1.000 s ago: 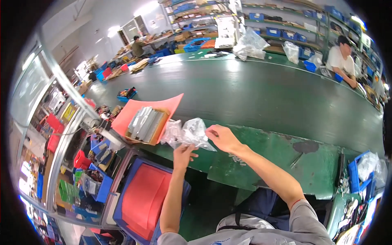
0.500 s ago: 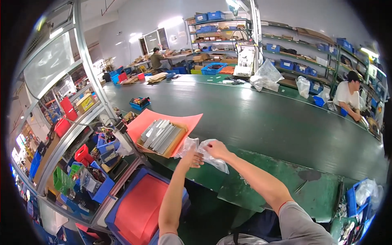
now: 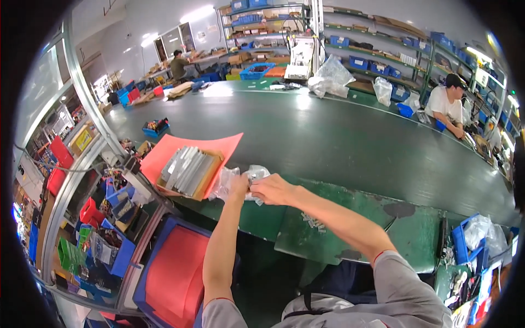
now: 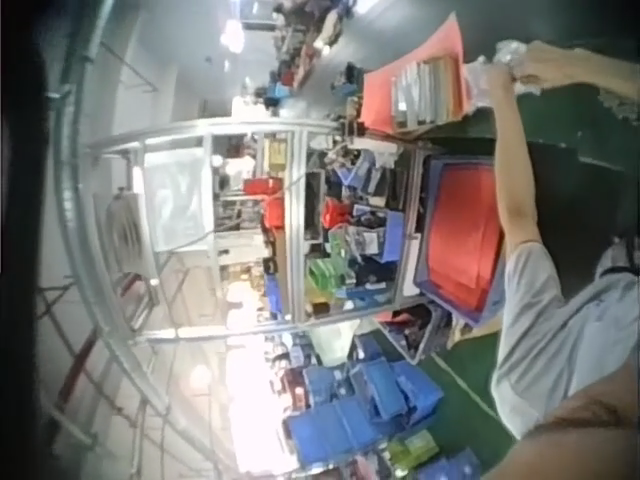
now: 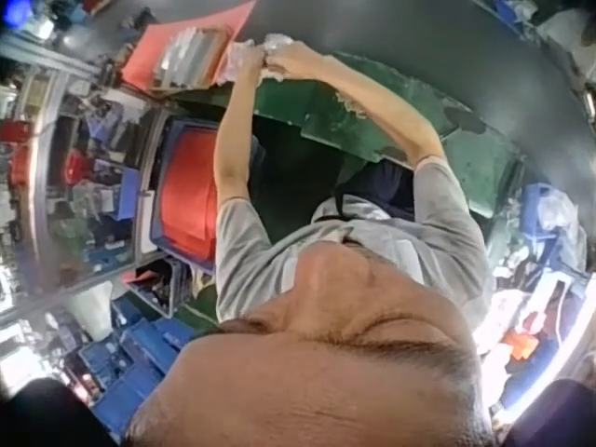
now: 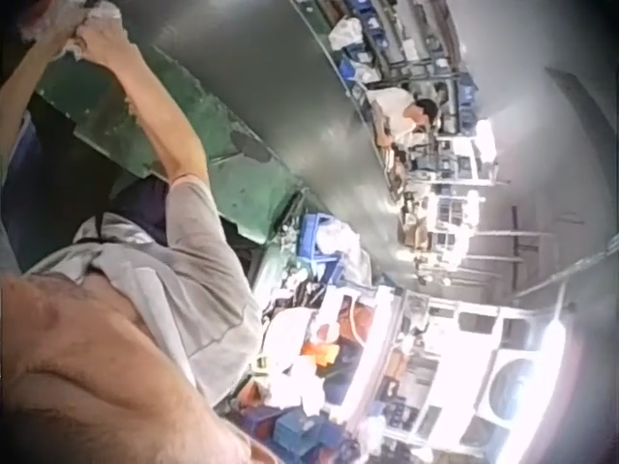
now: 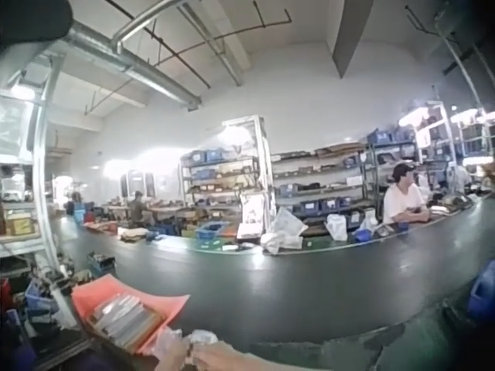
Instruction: Assembling small mechanical or electronic components at a factory workstation.
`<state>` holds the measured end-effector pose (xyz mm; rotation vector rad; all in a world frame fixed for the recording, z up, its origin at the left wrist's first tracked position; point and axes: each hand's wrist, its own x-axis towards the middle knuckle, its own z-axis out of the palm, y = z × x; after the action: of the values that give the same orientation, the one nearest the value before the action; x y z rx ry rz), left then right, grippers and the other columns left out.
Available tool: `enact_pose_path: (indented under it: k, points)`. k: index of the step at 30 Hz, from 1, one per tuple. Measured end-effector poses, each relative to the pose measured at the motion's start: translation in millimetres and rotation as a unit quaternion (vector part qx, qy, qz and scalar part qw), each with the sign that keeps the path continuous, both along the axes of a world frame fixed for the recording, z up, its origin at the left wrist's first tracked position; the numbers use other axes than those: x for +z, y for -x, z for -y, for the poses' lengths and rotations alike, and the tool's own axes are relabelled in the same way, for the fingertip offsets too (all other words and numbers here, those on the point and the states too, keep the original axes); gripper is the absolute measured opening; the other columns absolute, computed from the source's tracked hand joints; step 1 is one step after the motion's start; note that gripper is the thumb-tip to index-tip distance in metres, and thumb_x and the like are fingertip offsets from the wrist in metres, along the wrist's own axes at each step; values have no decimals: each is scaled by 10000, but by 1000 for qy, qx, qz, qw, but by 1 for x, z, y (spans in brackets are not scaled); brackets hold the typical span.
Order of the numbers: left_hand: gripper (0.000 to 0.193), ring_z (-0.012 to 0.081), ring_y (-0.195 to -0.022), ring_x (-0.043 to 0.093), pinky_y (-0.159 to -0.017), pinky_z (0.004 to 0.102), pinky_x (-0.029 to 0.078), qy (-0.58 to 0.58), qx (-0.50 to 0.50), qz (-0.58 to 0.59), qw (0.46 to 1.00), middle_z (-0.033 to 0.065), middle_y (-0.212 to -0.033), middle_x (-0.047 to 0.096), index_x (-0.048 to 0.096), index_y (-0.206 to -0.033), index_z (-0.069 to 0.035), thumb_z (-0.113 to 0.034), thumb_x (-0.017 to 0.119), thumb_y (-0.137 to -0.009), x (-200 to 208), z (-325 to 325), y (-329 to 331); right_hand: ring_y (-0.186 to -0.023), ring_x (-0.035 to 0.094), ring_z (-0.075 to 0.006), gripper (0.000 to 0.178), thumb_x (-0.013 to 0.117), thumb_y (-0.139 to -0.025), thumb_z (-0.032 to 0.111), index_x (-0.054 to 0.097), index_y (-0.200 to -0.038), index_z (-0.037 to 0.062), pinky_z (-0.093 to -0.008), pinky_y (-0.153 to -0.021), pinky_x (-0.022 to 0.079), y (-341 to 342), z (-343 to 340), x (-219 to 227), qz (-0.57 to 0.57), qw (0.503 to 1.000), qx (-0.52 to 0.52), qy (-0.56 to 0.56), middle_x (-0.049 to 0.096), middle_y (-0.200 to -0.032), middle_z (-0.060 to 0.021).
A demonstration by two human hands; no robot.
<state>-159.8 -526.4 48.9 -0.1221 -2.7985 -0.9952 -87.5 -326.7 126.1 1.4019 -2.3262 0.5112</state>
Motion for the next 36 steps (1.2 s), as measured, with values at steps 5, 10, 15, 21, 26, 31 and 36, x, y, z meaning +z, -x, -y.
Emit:
enact_pose_path:
  k: [5,10,15,21,26,31,36]
  points:
    - [368,283,-730,712,-636,444,551,-133,80,84,984,179,-795,711,724,-849,-6,-264,491,-969,14,14,-3,-841,641,-279,42,610,-907,130,640,-898,103,-407,-679,548,-53,-40,24,36,989,137,-50,605,-871,-70]
    - [234,193,-700,675,-597,366,548,-445,105,121,881,50,-793,629,622,-930,-87,-281,508,-993,-17,56,3,-877,640,-292,80,611,-953,146,657,-997,96,-404,-724,557,-105,-108,73,39,997,51,-50,631,-923,-63]
    - [235,257,-789,705,-695,384,594,-358,99,56,927,138,-895,681,634,-1013,12,-215,581,-991,28,2,-51,-786,614,-262,161,647,-1013,185,634,-1023,25,-380,-701,505,-86,-151,76,135,986,-36,88,637,-897,-93]
    - [672,361,-1331,524,-1197,507,321,42,-136,-301,943,205,-1422,534,497,-1404,-38,-125,763,-792,69,-57,-120,-647,486,-172,229,650,-1023,243,624,-1026,15,-342,-626,438,-85,-100,104,278,931,-72,226,568,-736,-117]
    - [192,342,-1079,613,-1052,510,421,155,-131,-275,940,150,-1022,669,636,-1014,-33,-183,698,-911,19,-53,-66,-714,647,-410,380,644,-973,395,680,-969,16,-494,-664,509,-78,-86,81,149,962,-209,-94,640,-699,-206]
    - [163,336,-914,604,-951,462,454,156,-120,-382,903,134,-862,642,620,-874,-36,-164,627,-973,8,-50,-49,-756,680,-442,282,642,-891,261,706,-826,-6,-503,-718,545,-78,-125,108,226,942,-107,-222,711,-800,-204]
    - [166,357,-908,624,-847,490,475,99,-153,-447,876,160,-877,651,636,-906,-13,-144,569,-984,1,-38,-30,-689,607,-194,325,672,-948,351,754,-992,40,-412,-642,487,-80,-184,157,425,870,-56,-244,718,-789,-95]
